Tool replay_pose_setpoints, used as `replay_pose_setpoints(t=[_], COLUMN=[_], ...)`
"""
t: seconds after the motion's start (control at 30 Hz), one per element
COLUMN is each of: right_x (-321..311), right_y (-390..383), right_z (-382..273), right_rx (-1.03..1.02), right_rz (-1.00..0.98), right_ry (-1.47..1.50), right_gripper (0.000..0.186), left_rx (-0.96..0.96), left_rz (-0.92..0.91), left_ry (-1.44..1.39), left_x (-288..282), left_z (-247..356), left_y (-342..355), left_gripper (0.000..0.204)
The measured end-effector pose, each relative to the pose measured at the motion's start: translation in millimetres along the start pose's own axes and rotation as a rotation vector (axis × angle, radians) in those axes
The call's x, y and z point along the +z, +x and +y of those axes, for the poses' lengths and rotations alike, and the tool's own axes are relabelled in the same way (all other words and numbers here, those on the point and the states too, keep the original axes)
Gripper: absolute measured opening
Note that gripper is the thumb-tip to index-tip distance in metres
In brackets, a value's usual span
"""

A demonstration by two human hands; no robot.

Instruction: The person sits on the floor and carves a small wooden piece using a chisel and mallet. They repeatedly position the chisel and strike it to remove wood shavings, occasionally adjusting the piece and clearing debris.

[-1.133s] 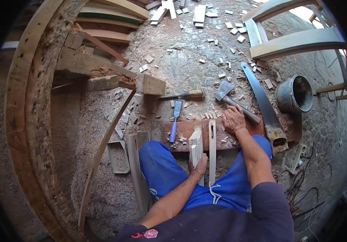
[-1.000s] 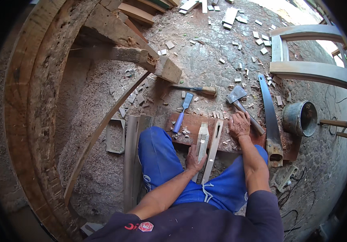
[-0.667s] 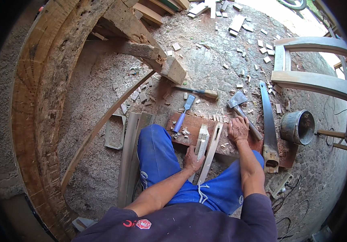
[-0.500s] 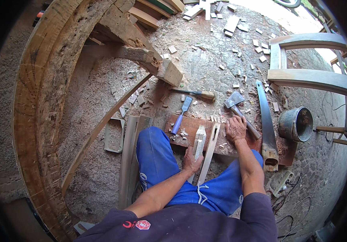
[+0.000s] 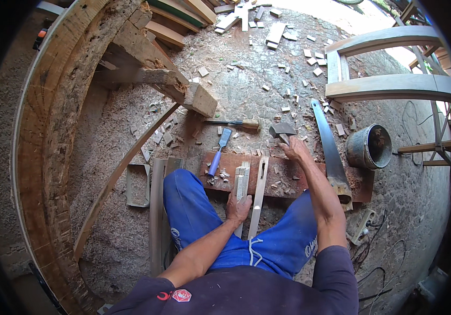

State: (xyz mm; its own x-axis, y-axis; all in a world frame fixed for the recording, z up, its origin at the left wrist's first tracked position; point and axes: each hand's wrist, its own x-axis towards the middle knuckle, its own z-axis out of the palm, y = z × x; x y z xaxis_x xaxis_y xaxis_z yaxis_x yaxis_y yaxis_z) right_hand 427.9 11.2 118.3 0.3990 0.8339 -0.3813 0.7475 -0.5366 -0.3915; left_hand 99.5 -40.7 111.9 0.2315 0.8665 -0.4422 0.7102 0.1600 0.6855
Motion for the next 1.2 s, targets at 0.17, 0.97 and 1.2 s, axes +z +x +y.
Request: replay_pose_setpoints(t=[0.17,0.97,1.2], right_x=[-35,-39,-70], right_y=[-102,-234,-222], right_z=[-25,-73,-101], right_rx=[0.335,-0.609,-0.862], right_rz=[-0.147,-0.259,-0.312], right_ry=[1.242,-0.055,0.017], right_gripper=[0.038,0.031,0.029], left_rx=[0.134,0.188,0.161], left_rz=[0.018,-0.756,-0.647], left_ry=[-0.035,-0.705,-0.685], left_x=[-2,-98,-112], left_z=[-9,142,153], left_y=[1,74,61], left_gripper=[0.068,0.086,0.080])
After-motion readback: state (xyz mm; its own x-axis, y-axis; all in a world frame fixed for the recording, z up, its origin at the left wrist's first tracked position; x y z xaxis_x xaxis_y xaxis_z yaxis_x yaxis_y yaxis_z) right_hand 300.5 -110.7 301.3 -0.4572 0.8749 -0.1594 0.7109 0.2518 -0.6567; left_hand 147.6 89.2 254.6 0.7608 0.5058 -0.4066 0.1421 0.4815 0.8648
